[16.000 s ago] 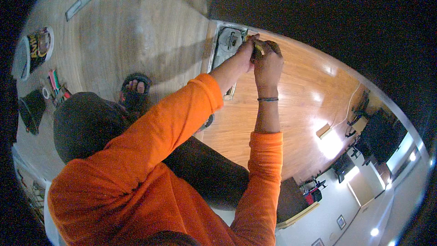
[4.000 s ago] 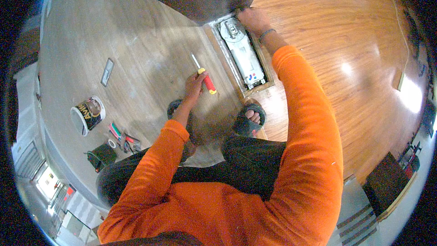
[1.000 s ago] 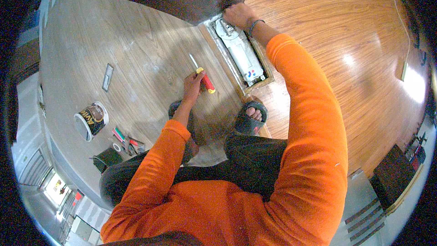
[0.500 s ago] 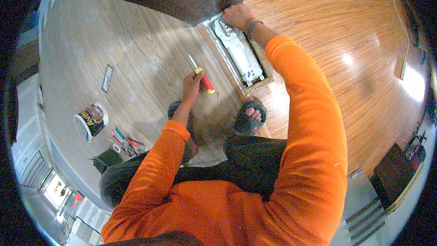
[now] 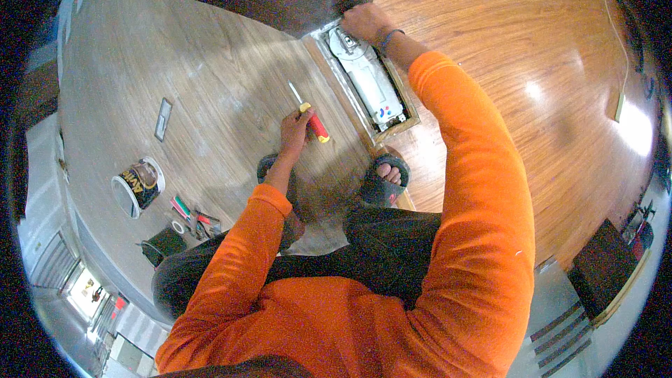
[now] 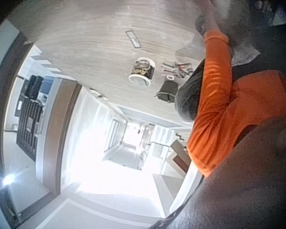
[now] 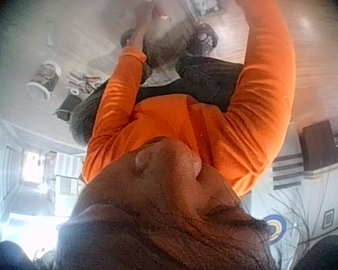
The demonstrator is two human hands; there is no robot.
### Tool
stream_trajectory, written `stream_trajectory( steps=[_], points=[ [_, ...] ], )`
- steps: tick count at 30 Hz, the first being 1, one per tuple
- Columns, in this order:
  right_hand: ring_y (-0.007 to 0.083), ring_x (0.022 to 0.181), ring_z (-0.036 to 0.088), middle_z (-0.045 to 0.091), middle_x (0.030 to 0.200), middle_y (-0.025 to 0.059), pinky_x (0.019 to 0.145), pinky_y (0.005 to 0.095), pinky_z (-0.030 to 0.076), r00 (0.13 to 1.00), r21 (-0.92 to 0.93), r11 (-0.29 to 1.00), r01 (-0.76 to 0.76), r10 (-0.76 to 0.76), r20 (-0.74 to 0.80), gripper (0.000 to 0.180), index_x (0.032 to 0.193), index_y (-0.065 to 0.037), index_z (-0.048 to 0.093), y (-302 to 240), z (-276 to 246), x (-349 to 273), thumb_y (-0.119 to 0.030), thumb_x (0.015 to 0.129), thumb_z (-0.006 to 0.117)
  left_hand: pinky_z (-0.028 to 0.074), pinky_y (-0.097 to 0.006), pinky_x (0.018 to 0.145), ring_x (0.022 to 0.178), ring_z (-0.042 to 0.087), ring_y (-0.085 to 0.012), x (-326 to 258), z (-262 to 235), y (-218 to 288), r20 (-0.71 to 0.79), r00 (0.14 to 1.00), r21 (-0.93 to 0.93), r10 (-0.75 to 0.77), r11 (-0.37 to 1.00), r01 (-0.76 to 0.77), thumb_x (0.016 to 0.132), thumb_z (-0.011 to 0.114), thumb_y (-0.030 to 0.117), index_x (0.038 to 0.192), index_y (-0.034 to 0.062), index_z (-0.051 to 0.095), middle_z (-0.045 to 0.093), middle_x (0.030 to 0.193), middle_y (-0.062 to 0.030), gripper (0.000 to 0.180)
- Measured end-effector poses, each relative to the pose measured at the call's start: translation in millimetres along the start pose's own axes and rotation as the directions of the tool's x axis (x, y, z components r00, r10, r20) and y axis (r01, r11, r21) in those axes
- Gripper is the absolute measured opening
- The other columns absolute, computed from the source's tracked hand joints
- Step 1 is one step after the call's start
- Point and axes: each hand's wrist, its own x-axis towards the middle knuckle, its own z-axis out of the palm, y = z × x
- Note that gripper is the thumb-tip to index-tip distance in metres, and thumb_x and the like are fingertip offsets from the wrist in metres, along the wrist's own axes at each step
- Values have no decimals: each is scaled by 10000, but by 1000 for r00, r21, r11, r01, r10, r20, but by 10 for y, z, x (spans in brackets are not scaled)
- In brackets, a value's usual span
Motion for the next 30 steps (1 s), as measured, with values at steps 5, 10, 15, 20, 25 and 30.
stream_trajectory(
  steps=[5, 10, 15, 20, 25, 30],
  points=[
    [258, 788, 717, 719, 815, 92, 650, 390, 574, 1000, -39, 999, -24, 23, -11, 190, 766, -122, 717, -33, 136, 43, -191, 872, 575, 315, -265, 413, 456, 420, -66, 94, 5, -130, 4, 994, 13, 109, 994, -109, 895, 664, 333, 821, 1, 664, 495, 581, 32, 340],
    [246, 783, 715, 716, 824, 85, 632, 382, 564, 1000, -64, 998, 5, -7, -25, 175, 771, -133, 701, -76, 109, 37, -188, 875, 572, 327, -278, 415, 444, 423, -79, 238, -9, -410, 16, 993, -90, 116, 989, -114, 897, 659, 333, 794, 0, 656, 495, 573, 21, 348],
    [240, 789, 713, 713, 817, 78, 630, 379, 561, 998, -50, 998, -38, 40, 55, 173, 772, -143, 699, -75, 16, 10, -180, 877, 567, 324, -260, 414, 440, 420, -68, 71, -20, -128, 21, 1000, -12, -2, 1000, 3, 897, 662, 327, 789, 1, 650, 493, 572, 24, 343],
    [239, 767, 709, 710, 806, 62, 627, 380, 558, 1000, -62, 998, -27, 27, -10, 174, 786, -148, 710, -43, 137, 8, -184, 877, 565, 311, -250, 411, 447, 412, -53, 47, 0, -35, 38, 999, -32, -18, 999, 19, 898, 663, 332, 833, -5, 662, 496, 585, 37, 343],
    [236, 794, 711, 716, 833, 64, 635, 382, 554, 1000, -51, 999, -19, 20, 20, 173, 812, -145, 717, -122, 4, 60, -184, 881, 563, 316, -252, 449, 498, 404, -46, 76, -38, -125, 32, 999, -41, -22, 999, 24, 897, 663, 328, 859, -15, 670, 493, 606, 39, 346],
    [233, 830, 712, 720, 861, 76, 638, 383, 551, 997, -67, 996, -62, 64, 36, 155, 835, -134, 716, -88, 71, 22, -175, 878, 572, 322, -267, 493, 535, 383, -57, 95, 1, -127, 40, 999, -15, 27, 1000, -26, 895, 660, 318, 841, -27, 668, 485, 610, 35, 349]
  ],
)
